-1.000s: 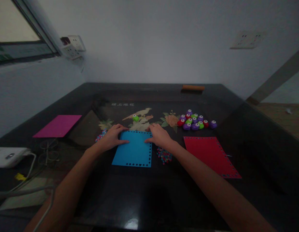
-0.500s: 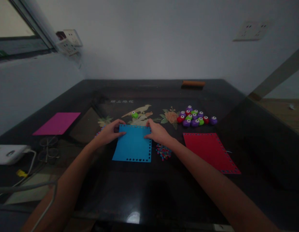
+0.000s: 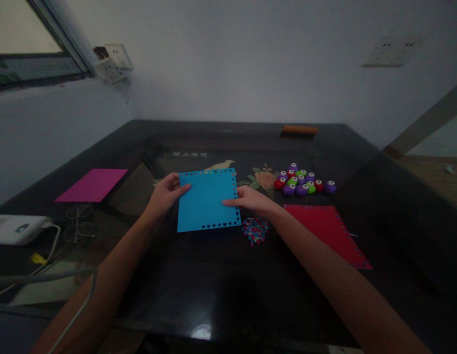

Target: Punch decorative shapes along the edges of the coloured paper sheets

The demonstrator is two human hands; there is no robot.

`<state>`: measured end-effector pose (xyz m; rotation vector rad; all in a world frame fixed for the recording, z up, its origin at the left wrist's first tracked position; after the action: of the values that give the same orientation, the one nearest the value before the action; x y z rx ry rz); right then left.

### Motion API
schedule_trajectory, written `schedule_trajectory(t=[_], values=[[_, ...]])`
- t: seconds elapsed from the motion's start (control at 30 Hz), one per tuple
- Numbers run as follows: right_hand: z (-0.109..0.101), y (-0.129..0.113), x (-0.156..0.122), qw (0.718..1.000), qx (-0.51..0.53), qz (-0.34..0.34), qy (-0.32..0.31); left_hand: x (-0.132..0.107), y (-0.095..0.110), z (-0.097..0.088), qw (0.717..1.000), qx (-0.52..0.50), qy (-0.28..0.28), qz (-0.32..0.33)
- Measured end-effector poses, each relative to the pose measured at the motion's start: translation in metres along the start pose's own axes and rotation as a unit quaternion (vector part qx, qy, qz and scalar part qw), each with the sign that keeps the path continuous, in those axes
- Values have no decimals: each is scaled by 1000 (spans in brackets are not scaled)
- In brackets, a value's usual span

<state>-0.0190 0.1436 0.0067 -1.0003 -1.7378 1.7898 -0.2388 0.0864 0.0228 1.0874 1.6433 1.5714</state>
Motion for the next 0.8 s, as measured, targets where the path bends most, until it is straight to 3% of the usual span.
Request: schedule_trajectory(t=[0.1,0.3,0.57,0.8], values=[[4,1,-3,998,40,18,-42,-4,5,3,1000,-23,7,1],[1,0,-2,999,23,-10,-26,-8,9,7,999,-50,17,1],[-15,-9,-7,998,2,-34,50,-2,5,4,998,-36,22,49],[-49,-3,-34,989,-3,-48,143,3,-5,6,992,81,14,98]])
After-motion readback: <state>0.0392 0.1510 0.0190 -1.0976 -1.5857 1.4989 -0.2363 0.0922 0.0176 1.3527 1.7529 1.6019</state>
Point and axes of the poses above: each hand's wrist, its own x-axis towards the middle knuckle, its own z-axis out of the palm, y = z × x, the point moved 5 cm from there along x, towards the middle knuckle, and after that the axes turned 11 degrees about y, right-handed, at the moved point
